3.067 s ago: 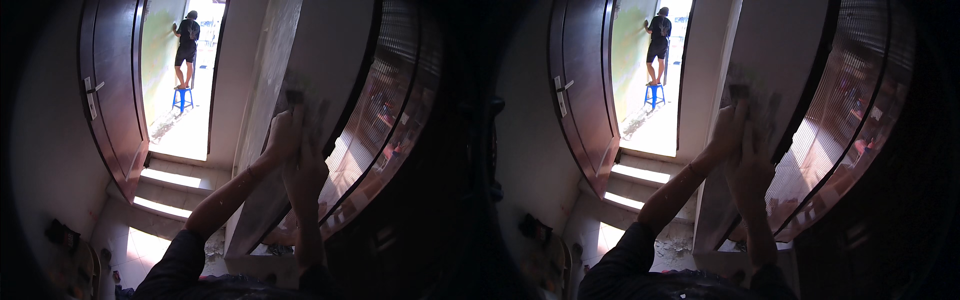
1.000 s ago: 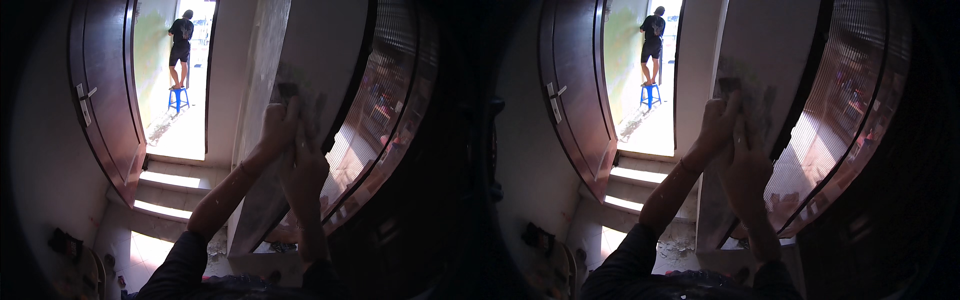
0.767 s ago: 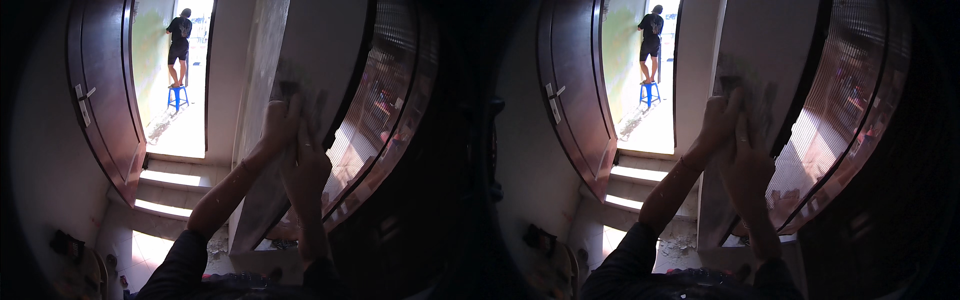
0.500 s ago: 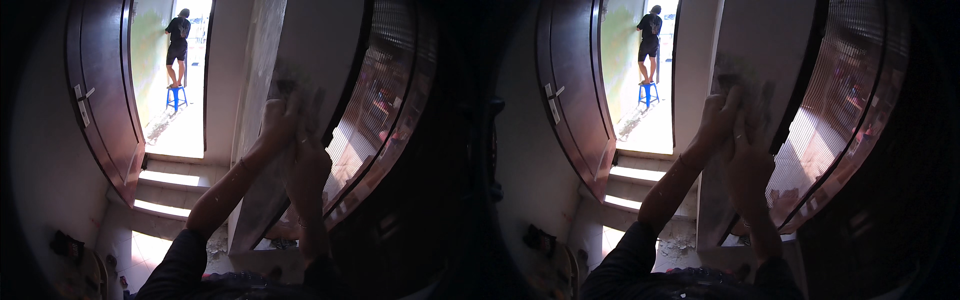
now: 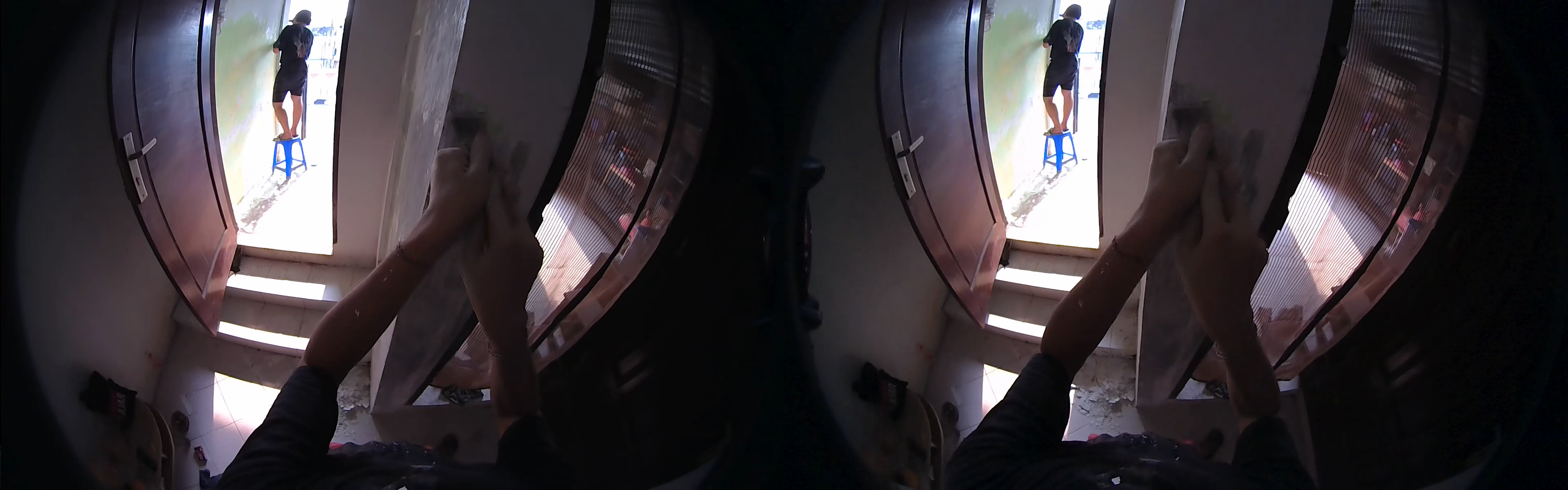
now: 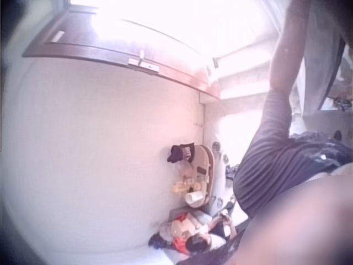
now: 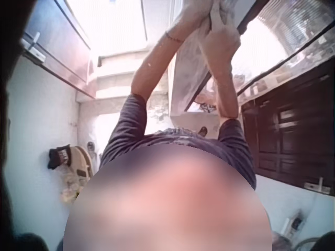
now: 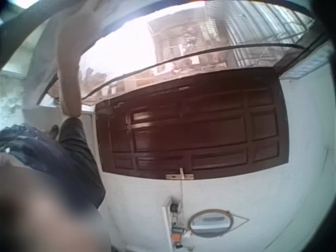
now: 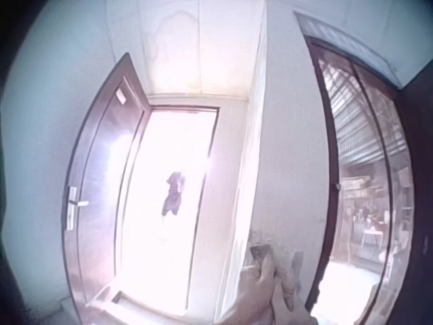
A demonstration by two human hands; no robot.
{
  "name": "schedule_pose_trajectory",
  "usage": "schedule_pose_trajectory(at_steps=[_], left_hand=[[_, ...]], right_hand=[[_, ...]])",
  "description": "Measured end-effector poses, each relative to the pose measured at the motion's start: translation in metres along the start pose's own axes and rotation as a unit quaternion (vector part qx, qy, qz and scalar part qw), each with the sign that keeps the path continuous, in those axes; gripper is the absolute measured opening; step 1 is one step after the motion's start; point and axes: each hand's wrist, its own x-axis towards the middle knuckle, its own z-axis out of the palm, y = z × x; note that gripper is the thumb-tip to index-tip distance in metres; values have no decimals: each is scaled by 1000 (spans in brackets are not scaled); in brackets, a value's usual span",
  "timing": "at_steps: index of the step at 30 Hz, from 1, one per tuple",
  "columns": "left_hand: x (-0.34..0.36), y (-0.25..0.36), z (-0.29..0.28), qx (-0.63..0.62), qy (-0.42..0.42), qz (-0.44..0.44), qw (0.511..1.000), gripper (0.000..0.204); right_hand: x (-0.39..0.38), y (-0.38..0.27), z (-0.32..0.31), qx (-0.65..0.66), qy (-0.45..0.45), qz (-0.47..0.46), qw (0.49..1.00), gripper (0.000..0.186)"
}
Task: The person scrapes a vertical wall surface with a handheld scraper, removing loose material in repeated strokes. The camera is head-mounted and shows the hands and tool throughout.
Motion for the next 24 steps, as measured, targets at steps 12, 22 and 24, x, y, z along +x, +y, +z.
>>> schedule_pose_trajectory(at_steps=[12,22,24], left_hand=[[19,-7,4,90,38,116,988,54],[8,0,-5,108,19,4,994,55],[7,1,-3,70,9,-8,997,55]], right_hand=[[9,9,9,-29,-3,-7,1000,51],[-3,-3,4,-17,-37,35,999,46],[-3,-3,6,0,-8,18,1000,47]])
